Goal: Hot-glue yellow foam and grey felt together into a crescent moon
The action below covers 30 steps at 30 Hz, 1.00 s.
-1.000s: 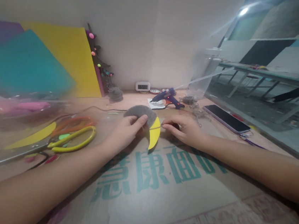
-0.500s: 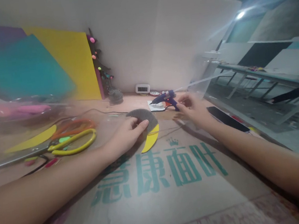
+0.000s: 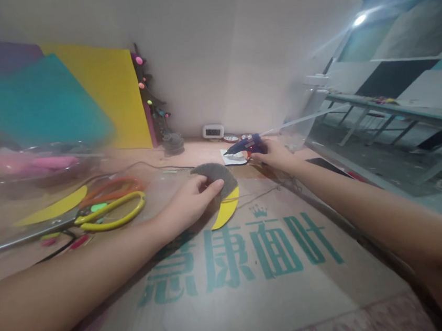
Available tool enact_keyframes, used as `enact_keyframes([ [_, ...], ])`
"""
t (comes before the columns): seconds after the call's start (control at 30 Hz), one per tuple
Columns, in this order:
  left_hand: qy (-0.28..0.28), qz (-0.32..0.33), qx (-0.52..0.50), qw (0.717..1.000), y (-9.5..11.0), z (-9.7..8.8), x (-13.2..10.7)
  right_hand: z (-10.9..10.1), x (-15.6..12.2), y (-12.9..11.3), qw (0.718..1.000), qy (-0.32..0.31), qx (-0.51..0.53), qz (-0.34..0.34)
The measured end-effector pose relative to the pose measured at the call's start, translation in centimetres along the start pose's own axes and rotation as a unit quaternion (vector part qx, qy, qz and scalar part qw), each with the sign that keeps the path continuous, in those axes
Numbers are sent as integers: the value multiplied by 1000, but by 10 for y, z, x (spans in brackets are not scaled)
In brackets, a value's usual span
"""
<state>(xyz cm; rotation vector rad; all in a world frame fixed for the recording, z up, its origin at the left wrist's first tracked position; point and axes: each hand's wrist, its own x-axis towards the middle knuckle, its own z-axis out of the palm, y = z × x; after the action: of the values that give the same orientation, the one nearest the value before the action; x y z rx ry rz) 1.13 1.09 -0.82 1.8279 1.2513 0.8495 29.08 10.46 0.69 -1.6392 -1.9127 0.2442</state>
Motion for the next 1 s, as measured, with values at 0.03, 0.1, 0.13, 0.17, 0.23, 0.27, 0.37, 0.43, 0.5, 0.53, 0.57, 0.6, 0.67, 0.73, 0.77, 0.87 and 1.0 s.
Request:
enact_keyframes([
  [0.03,0,1,-2,1000,0,0,0,2,2,-2,1000,-6,-9,6],
  [0.1,-1,5,-8,1000,0,0,1,6,5,-4,999,-11,-24,22],
  [0.13,-2,8,-10,1000,0,0,1,8,5,-4,999,-10,-28,32],
  [0.17,-3,10,-11,1000,0,0,1,9,5,-4,999,-6,-30,39],
  [0.23,-8,12,-11,1000,-1,0,2,10,3,-3,998,5,-34,49],
  [0.27,-9,12,-12,1000,-1,0,2,9,2,-3,998,12,-35,53],
  [0.37,-10,10,-16,1000,-3,0,1,3,-2,-8,997,27,-20,66],
  [0.43,-6,13,-20,1000,-5,1,2,-4,-8,-15,996,26,18,82],
  [0.5,5,17,-22,1000,-6,2,2,-11,-18,-24,993,32,57,96],
  [0.53,11,19,-24,999,-6,2,2,-14,-25,-30,992,43,65,99],
  [0.57,14,19,-27,999,-6,1,2,-17,-33,-35,991,55,69,100],
  [0.6,11,15,-34,999,-5,1,2,-19,-43,-39,991,58,71,94],
  [0.67,-2,4,-58,998,-2,-1,2,-21,-65,-46,992,60,71,79],
  [0.73,-8,-1,-79,997,1,-3,1,-19,-86,-51,994,58,77,46],
  [0.77,-6,1,-83,997,3,-3,1,-17,-96,-53,995,56,80,23],
  [0.87,-3,12,-76,997,6,-5,-1,-10,-114,-56,993,67,76,-64],
  [1.0,11,3,-63,998,6,-5,-2,-5,-121,-58,985,37,90,-142],
])
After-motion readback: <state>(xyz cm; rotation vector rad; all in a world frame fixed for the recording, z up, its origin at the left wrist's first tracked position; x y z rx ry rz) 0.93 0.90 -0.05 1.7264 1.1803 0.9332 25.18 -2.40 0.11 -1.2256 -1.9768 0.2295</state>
